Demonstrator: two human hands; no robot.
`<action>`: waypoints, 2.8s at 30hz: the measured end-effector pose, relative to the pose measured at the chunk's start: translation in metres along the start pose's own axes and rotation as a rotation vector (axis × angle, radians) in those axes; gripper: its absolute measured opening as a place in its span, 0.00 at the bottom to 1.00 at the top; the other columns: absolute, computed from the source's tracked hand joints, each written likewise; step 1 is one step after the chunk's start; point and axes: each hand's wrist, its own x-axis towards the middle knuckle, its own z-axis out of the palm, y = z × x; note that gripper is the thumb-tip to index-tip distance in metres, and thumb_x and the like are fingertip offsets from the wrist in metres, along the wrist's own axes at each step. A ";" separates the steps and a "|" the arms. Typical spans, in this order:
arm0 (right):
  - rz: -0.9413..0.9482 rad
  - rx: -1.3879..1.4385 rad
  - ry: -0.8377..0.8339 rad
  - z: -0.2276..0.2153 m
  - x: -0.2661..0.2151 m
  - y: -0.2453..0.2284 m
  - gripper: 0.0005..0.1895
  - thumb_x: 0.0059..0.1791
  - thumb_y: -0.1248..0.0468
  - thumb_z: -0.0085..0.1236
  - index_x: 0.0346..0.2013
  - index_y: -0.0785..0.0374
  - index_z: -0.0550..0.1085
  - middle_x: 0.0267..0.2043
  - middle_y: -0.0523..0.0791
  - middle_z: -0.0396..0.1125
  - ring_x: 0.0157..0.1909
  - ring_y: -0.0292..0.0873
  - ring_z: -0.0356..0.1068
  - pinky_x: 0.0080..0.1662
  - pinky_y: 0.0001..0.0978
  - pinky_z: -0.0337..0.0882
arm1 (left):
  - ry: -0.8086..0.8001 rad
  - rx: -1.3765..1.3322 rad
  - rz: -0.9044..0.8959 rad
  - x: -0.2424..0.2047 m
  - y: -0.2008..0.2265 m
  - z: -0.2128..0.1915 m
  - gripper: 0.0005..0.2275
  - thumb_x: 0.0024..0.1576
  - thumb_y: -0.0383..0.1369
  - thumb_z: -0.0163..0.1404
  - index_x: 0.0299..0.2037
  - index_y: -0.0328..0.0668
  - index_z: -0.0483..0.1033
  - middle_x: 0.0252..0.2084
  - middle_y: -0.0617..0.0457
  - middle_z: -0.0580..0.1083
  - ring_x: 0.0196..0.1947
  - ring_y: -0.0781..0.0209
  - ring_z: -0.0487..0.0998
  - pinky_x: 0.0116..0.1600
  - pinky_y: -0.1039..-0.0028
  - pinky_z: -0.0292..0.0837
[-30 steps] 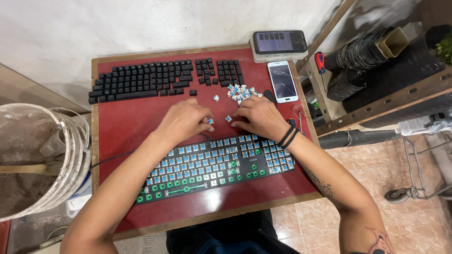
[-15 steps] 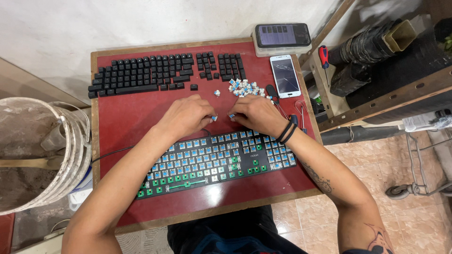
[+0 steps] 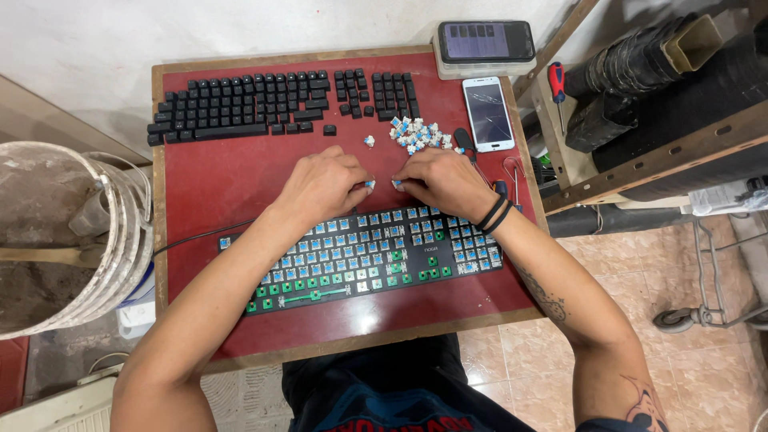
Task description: The person installs blue mechanical switches onto a green keyboard PCB. They pick switches from a pile on the table and press them into the switch sockets one by one.
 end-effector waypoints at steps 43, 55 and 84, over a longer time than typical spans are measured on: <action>-0.098 -0.110 0.105 0.000 -0.084 -0.106 0.05 0.55 0.59 0.81 0.43 0.49 0.88 0.56 0.34 0.83 0.71 0.43 0.77 0.60 0.45 0.73 | 0.280 0.360 0.211 -0.098 0.149 0.034 0.09 0.67 0.30 0.52 0.38 0.52 0.86 0.33 0.54 0.80 0.42 0.51 0.79 0.52 0.52 0.76; -0.034 -0.011 0.071 0.002 -0.087 -0.091 0.04 0.61 0.53 0.75 0.46 0.46 0.88 0.66 0.33 0.74 0.78 0.49 0.64 0.66 0.48 0.64 | 0.228 0.126 0.161 -0.103 0.136 0.001 0.13 0.73 0.38 0.58 0.35 0.53 0.91 0.29 0.57 0.82 0.42 0.56 0.74 0.50 0.64 0.72; -0.136 0.001 0.120 0.006 -0.079 -0.089 0.05 0.58 0.55 0.78 0.43 0.49 0.88 0.78 0.40 0.75 0.88 0.60 0.62 0.71 0.59 0.62 | 0.421 -0.030 0.274 -0.097 0.122 0.020 0.16 0.76 0.37 0.54 0.33 0.49 0.85 0.27 0.52 0.75 0.39 0.53 0.74 0.45 0.62 0.71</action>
